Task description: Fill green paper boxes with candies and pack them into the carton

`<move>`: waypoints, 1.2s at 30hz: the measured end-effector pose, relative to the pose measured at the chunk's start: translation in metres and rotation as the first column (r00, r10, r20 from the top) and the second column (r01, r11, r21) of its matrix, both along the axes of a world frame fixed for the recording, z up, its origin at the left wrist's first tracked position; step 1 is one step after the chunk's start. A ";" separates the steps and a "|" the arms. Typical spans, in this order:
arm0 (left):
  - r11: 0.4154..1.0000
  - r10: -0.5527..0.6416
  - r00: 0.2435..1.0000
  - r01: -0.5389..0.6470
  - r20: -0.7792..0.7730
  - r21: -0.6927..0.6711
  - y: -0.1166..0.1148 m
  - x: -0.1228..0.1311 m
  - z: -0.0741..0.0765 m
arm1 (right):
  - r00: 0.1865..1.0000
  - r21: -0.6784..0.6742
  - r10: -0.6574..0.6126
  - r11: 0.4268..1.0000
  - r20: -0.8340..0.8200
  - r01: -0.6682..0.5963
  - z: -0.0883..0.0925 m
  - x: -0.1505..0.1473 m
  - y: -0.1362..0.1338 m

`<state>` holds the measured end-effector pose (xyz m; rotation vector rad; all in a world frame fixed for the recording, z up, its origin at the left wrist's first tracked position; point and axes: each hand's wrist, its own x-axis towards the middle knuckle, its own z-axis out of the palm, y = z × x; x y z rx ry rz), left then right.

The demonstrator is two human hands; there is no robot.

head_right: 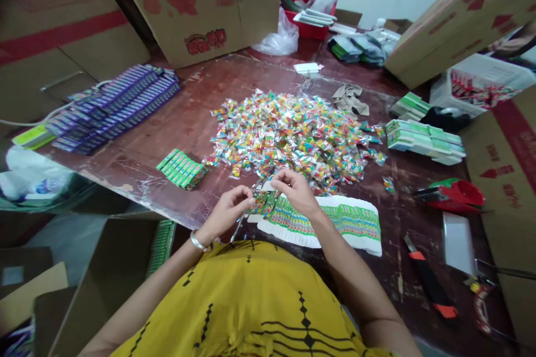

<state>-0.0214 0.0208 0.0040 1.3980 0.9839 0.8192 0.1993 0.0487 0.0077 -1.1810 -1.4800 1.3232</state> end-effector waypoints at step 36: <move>0.832 0.523 0.812 -0.553 0.260 0.052 -0.008 0.027 -0.004 | 0.936 0.071 -0.339 0.935 -0.099 0.346 -0.009 -0.054 -0.030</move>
